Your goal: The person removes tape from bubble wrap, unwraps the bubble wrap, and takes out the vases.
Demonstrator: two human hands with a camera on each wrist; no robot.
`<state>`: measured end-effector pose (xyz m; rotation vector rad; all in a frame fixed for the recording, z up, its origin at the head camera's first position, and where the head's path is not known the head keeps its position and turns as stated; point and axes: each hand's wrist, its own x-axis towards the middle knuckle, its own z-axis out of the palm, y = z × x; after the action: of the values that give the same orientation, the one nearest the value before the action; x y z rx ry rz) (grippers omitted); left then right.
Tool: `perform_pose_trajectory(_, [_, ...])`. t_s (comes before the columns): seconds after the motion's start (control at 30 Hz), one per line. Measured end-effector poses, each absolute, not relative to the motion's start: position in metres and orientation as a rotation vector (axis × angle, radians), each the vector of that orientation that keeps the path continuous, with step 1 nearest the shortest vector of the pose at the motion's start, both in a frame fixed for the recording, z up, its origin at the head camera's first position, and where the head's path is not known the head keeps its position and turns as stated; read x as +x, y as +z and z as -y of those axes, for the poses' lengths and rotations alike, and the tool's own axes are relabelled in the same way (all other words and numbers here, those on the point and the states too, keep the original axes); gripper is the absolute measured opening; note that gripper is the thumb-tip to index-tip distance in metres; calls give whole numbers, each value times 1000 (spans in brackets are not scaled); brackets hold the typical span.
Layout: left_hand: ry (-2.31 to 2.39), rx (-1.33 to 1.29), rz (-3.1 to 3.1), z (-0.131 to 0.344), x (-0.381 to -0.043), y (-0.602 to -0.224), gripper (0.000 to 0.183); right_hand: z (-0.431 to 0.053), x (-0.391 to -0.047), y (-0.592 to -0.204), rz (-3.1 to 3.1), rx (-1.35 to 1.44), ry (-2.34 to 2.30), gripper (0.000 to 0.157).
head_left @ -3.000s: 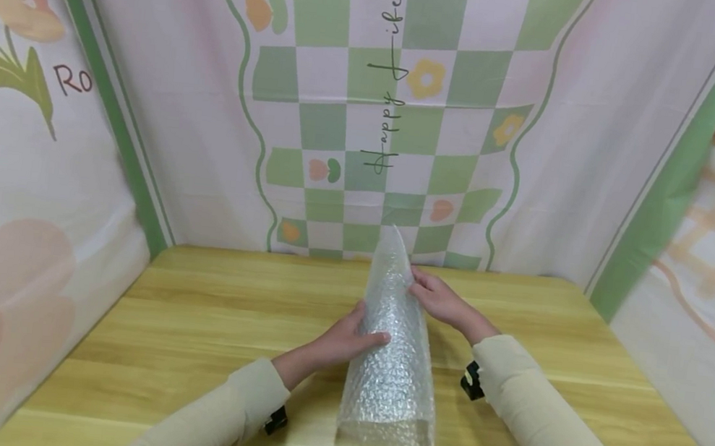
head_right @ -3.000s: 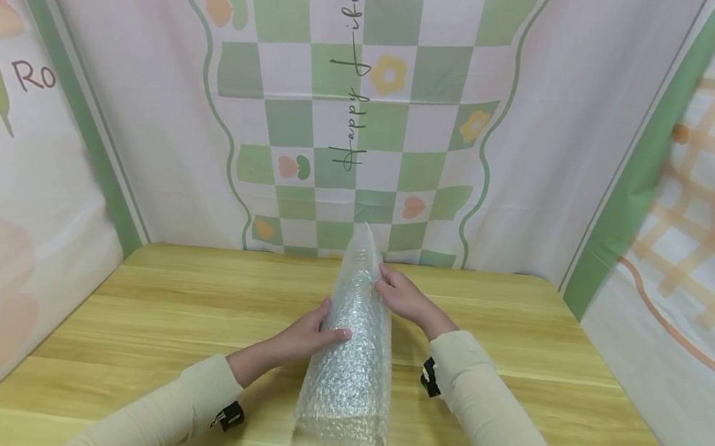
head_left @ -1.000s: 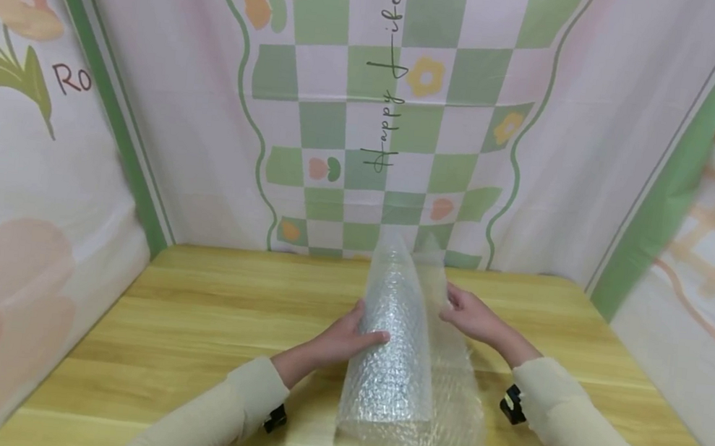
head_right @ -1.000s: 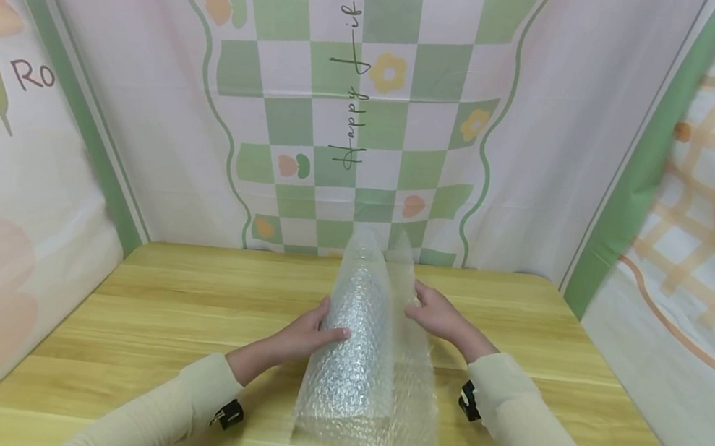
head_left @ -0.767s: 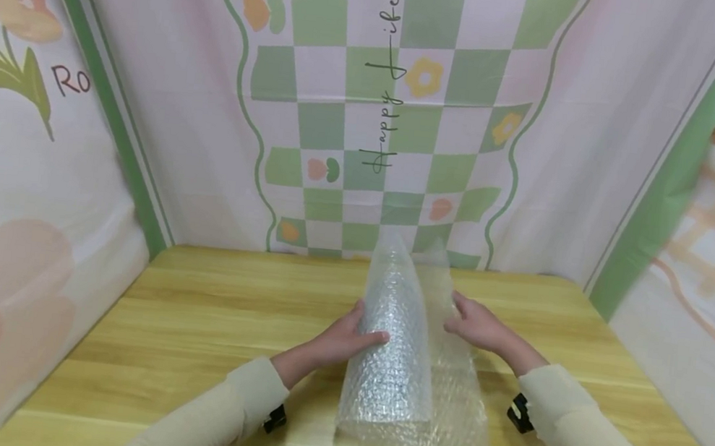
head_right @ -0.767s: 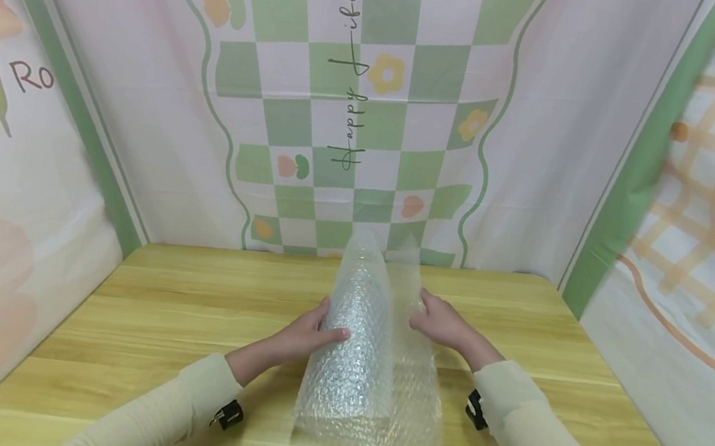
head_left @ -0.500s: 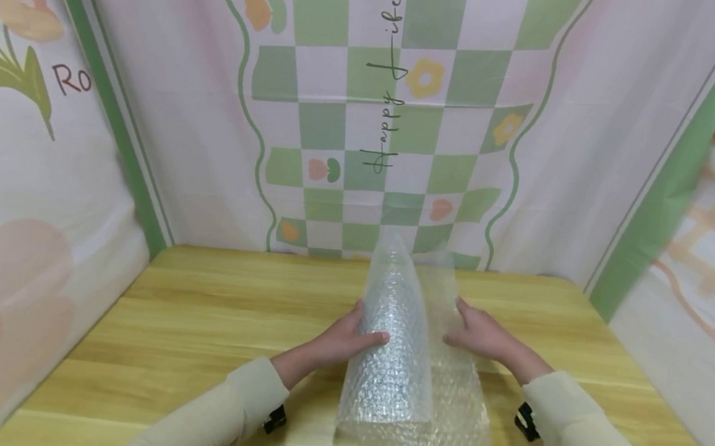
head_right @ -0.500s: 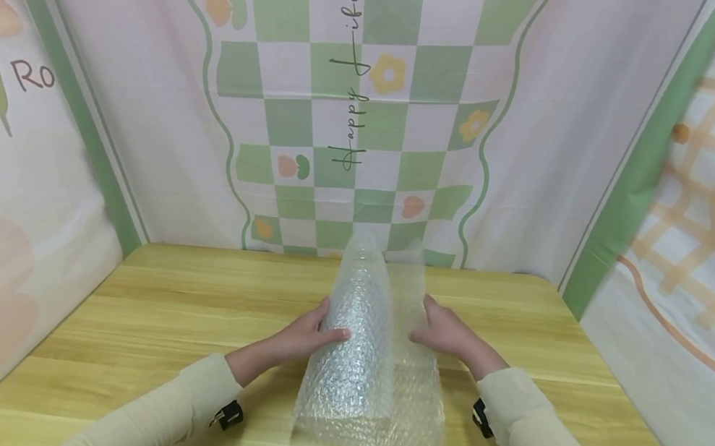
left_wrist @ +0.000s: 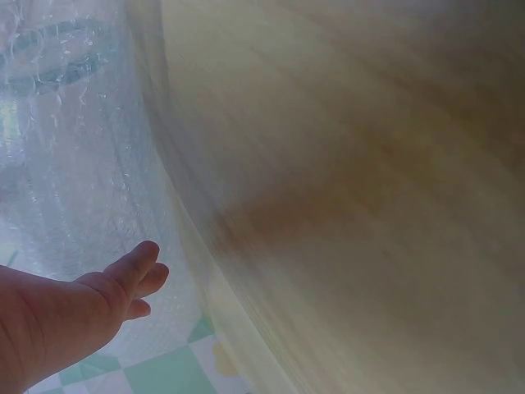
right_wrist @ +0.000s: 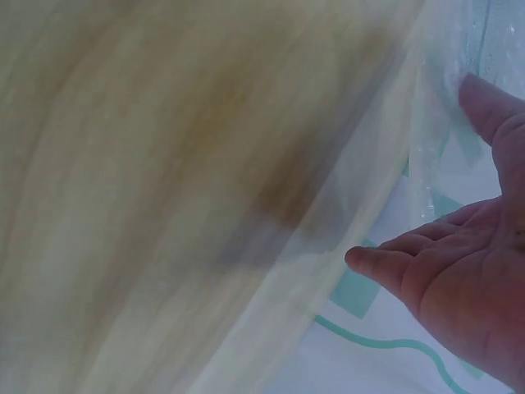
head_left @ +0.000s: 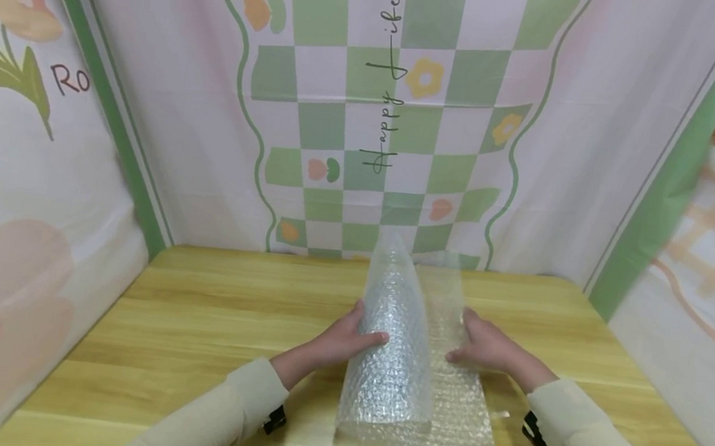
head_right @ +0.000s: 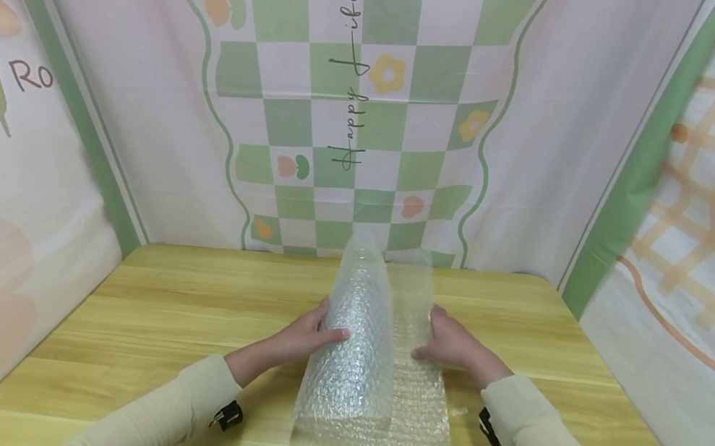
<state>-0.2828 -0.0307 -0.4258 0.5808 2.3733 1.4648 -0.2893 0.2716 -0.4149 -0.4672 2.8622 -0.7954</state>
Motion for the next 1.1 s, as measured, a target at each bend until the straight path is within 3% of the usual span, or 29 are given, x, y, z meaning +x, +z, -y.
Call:
perform_pose_trajectory(0.63, [1482,565,-2367,30,-282,-425,103,-278,-287,-428,-2961,-475,-675,115])
perform_pose_trajectory(1.1, [1498,557,-2360,29,-283,-426,101,-263,-274,-421,-3098,-656,-454,92])
